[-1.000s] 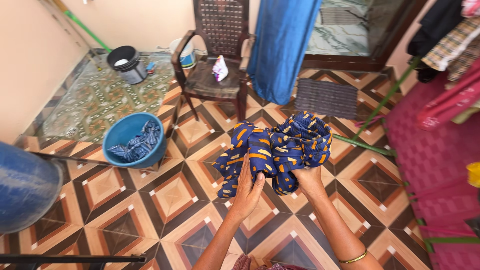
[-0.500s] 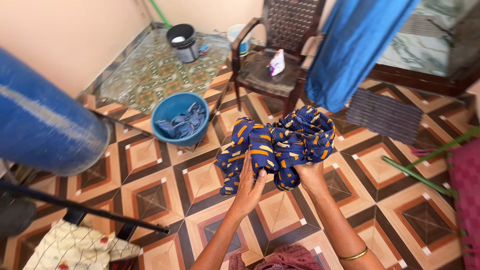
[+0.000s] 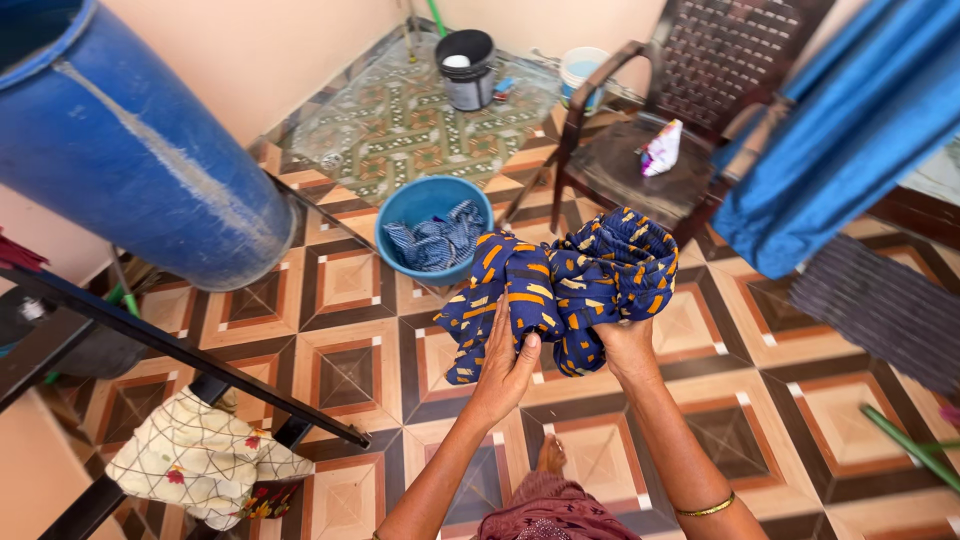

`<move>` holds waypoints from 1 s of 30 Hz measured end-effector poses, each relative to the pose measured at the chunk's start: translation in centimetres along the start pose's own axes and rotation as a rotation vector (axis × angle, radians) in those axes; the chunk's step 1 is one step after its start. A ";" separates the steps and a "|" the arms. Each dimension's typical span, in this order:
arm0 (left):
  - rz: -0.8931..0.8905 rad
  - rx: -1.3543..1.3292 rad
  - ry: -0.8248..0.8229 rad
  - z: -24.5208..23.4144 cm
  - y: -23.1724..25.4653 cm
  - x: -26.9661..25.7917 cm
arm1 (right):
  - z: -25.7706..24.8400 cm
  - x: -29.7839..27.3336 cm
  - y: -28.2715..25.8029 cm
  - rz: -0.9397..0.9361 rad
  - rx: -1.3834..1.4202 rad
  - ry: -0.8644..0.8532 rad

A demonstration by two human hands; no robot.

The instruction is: The person takes several clothes from a drying rack and places them into a blue bucket on the floor.

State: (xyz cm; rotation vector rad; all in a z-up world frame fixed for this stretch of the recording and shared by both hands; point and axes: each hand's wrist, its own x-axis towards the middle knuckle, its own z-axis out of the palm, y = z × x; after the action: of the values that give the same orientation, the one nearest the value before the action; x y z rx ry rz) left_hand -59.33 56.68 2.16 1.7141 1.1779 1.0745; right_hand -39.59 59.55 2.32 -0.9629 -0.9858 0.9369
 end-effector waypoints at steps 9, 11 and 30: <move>-0.095 0.023 0.045 -4.2 -2.4 8.7 | 5.4 10.4 2.2 0.047 0.029 -0.080; -0.067 0.027 0.074 -5.4 -3.2 10.3 | 7.0 12.5 2.4 0.007 0.006 -0.143; -0.173 -0.011 0.194 -18.3 -12.8 21.7 | 21.2 23.9 7.6 -0.115 -0.343 -0.390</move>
State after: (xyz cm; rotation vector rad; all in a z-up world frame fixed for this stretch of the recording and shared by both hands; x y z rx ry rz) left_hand -75.53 83.27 1.20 1.4943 1.4112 1.1570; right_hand -54.51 88.53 6.09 -1.0125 -1.5541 0.8917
